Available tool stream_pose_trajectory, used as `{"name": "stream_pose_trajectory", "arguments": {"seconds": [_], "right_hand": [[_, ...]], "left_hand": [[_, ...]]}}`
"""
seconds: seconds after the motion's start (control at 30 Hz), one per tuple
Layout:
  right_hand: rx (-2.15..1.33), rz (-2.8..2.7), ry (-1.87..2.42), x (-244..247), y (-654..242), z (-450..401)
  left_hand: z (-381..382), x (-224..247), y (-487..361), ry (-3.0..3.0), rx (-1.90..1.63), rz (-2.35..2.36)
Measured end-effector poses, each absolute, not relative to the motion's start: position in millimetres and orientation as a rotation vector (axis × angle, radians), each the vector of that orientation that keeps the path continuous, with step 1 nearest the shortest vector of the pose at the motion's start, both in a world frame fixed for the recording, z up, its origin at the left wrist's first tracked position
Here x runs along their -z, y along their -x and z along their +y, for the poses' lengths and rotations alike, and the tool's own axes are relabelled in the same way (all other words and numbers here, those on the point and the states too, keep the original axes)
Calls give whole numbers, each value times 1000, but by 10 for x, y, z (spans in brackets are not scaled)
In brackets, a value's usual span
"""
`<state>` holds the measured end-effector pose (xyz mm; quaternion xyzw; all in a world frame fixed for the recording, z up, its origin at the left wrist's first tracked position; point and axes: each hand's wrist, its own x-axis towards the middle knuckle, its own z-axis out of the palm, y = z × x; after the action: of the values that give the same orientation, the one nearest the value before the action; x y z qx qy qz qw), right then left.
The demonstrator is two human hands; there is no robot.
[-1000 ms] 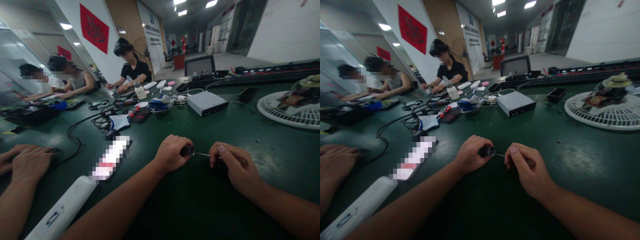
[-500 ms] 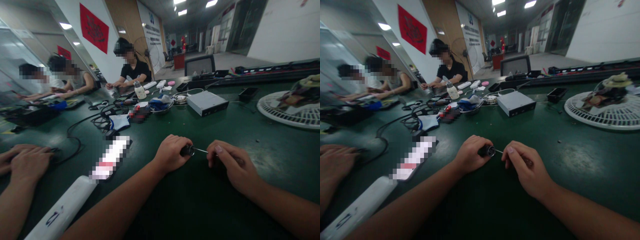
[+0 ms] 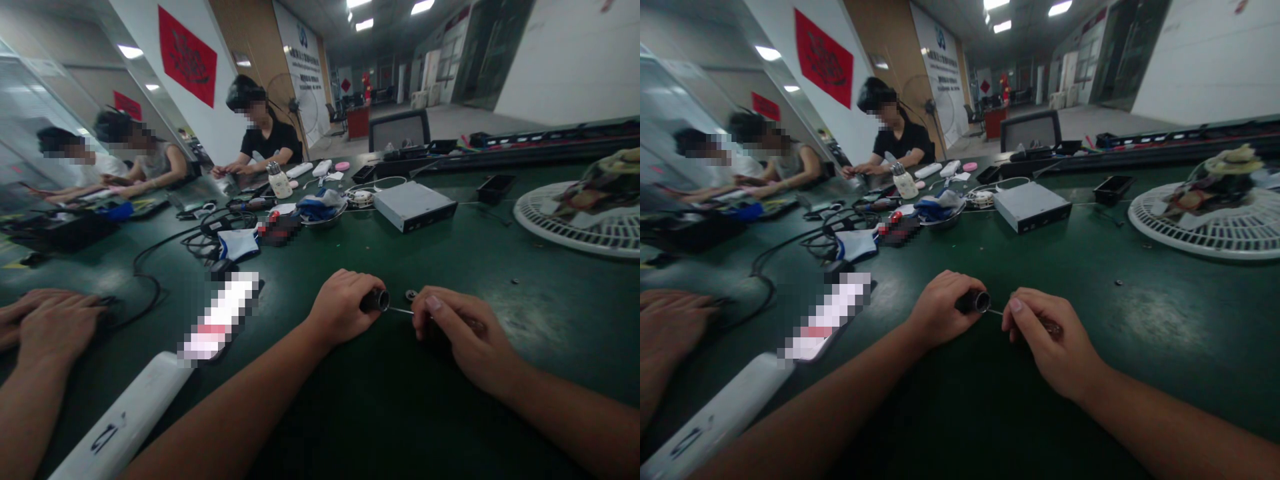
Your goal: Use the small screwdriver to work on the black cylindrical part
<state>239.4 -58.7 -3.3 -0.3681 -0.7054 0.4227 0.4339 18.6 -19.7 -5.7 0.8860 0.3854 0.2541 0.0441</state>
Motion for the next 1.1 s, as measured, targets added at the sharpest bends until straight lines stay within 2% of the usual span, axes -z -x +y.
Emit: {"name": "stream_pose_trajectory", "arguments": {"seconds": [0.23, 0.37, 0.67, 1.1], "right_hand": [[-867, -1517, 1038, 47, -2413, -581], [-881, -1473, 1233, 101, -2401, -502], [-598, -1977, 1322, 173, -2369, -419], [-826, -1779, 1190, 97, -2364, -475]], "left_hand": [[-210, 43, -190, -2621, -840, 1293], [-213, 44, -198, -2598, -858, 1347], [-233, 32, -217, -2603, -836, 1374], [-218, 96, -210, -2577, -699, 1438]]}}
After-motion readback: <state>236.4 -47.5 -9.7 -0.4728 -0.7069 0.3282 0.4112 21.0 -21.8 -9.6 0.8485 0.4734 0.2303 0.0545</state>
